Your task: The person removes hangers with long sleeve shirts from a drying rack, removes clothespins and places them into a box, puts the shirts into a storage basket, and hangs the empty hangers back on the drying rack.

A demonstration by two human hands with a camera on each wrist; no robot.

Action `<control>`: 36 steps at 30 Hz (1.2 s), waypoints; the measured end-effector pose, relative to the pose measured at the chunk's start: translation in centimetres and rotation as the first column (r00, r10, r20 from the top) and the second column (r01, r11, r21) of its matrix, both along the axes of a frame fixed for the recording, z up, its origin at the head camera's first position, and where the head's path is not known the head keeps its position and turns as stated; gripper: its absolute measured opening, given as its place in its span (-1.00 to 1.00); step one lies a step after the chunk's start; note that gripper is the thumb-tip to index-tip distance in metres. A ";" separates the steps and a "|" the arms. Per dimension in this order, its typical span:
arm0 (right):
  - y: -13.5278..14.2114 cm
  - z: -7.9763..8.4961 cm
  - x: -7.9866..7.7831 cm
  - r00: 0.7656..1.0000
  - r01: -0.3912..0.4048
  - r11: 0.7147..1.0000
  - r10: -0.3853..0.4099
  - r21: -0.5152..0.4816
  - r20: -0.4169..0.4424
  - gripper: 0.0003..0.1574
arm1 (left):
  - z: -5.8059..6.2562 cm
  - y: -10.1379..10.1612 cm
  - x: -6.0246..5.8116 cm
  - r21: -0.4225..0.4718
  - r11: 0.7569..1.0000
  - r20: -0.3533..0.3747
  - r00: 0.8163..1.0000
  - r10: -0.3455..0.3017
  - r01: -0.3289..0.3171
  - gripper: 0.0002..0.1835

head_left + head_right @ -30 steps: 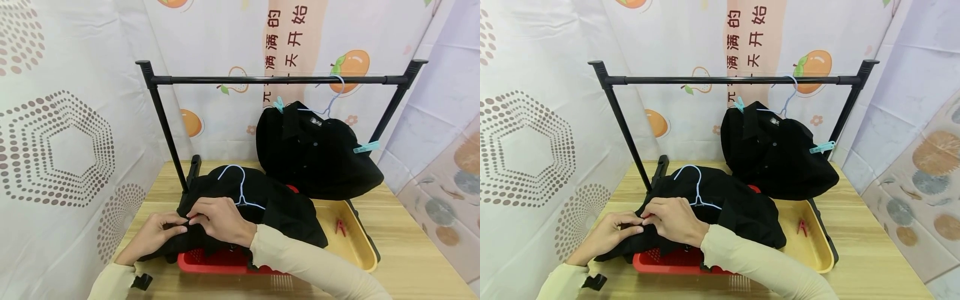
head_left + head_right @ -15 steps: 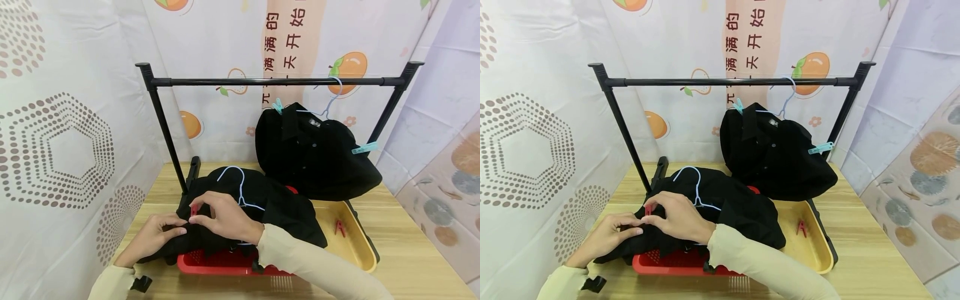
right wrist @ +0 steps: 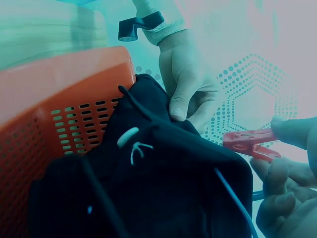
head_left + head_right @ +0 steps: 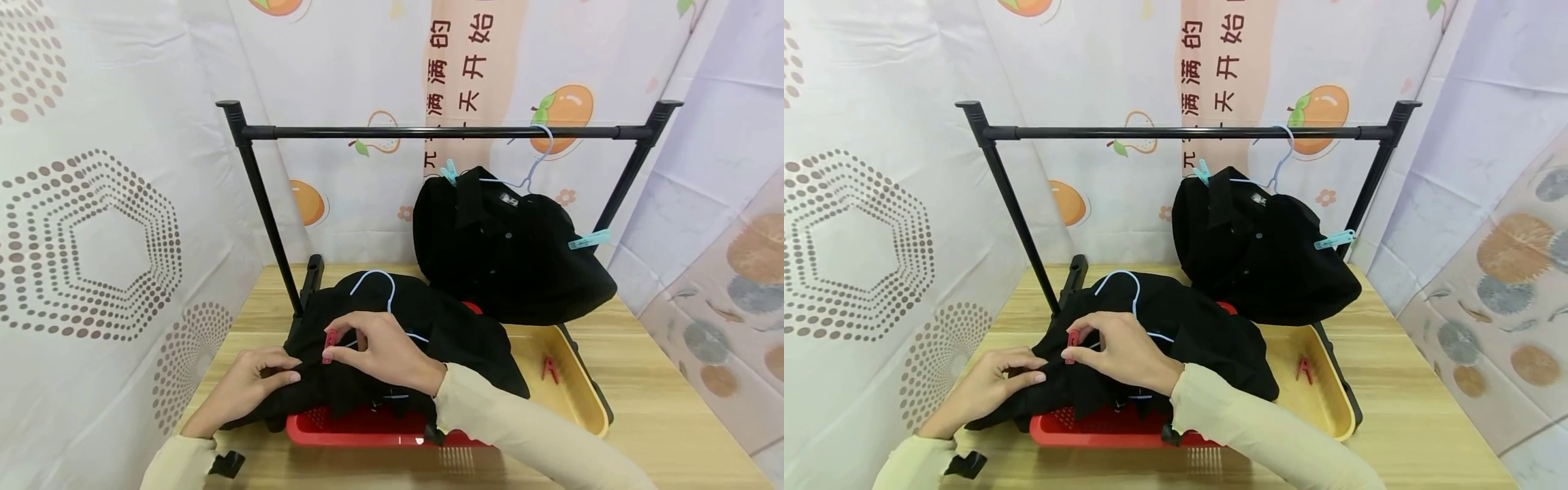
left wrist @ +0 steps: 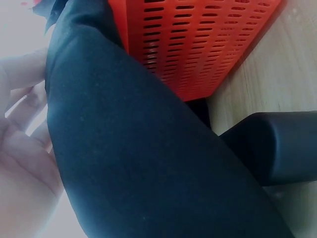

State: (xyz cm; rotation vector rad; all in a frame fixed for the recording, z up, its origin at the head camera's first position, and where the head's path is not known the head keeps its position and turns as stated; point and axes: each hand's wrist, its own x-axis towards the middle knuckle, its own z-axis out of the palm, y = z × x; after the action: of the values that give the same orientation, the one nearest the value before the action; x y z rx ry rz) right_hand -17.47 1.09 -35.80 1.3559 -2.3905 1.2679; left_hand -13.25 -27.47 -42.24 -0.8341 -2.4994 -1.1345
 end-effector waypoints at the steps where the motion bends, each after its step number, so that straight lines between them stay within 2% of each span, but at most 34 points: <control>1: 0.1 0.0 0.0 1.000 0.003 1.000 -0.003 -0.005 0.006 -0.61 | 0.0 0.0 0.0 0.000 1.000 0.001 1.000 0.003 -0.003 -0.75; 14: 1.6 -0.2 0.2 0.997 0.018 1.000 -0.018 0.001 0.069 -0.61 | -0.2 0.0 0.4 0.003 1.000 0.009 1.000 0.013 -0.013 -0.77; 36: 3.9 -0.5 0.2 0.994 0.079 0.997 -0.077 -0.020 0.083 -0.64 | -0.3 0.0 0.3 0.000 1.000 -0.008 1.000 0.026 -0.026 -0.77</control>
State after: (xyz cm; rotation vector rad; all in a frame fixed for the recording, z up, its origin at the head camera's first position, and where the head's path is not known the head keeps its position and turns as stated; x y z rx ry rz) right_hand -17.31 5.04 -36.28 1.2146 -2.4482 1.3519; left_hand -12.95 -27.50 -42.51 -0.8028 -2.4968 -1.1206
